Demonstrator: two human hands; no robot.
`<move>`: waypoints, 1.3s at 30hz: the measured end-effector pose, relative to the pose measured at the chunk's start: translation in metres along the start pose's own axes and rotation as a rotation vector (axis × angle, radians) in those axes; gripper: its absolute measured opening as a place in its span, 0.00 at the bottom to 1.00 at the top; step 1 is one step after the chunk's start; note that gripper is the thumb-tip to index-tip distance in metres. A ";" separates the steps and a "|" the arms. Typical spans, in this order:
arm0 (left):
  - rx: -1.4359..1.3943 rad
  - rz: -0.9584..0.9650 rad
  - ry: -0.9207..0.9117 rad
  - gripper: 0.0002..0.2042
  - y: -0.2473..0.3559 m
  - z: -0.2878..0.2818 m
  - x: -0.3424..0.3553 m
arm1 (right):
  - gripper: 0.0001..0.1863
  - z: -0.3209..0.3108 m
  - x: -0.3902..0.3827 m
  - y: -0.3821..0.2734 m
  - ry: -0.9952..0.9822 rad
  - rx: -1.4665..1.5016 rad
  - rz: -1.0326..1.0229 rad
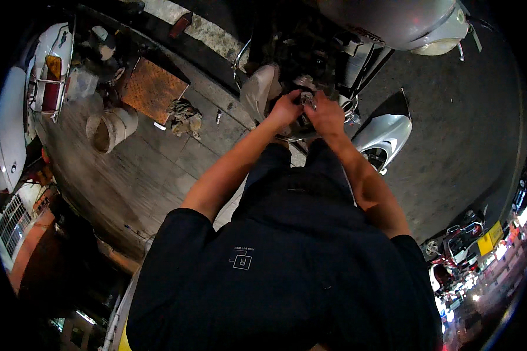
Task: The person repairs the front body panel of a scooter by handling internal components, fitting the light assembly, and using a power tool on the frame.
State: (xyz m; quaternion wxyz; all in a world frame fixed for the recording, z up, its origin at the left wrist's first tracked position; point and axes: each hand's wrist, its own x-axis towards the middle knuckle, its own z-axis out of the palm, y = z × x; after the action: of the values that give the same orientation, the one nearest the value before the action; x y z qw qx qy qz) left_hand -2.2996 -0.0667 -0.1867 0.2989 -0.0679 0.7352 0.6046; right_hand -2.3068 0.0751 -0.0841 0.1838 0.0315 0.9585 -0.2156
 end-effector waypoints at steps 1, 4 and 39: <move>-0.009 0.001 -0.011 0.24 0.020 0.003 -0.003 | 0.21 0.005 0.002 0.011 0.039 -0.015 -0.016; 0.371 -0.001 0.001 0.27 0.054 0.002 -0.013 | 0.19 0.013 0.008 0.029 0.175 0.057 -0.180; 0.505 0.138 -0.067 0.26 0.054 -0.020 -0.006 | 0.20 -0.026 0.010 0.031 -0.132 0.281 -0.170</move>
State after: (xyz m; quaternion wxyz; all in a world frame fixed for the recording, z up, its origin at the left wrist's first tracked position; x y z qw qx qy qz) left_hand -2.3267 -0.0730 -0.1356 0.2884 0.0792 0.8554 0.4229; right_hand -2.3205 0.1144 -0.0787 0.2213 -0.0387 0.9040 -0.3638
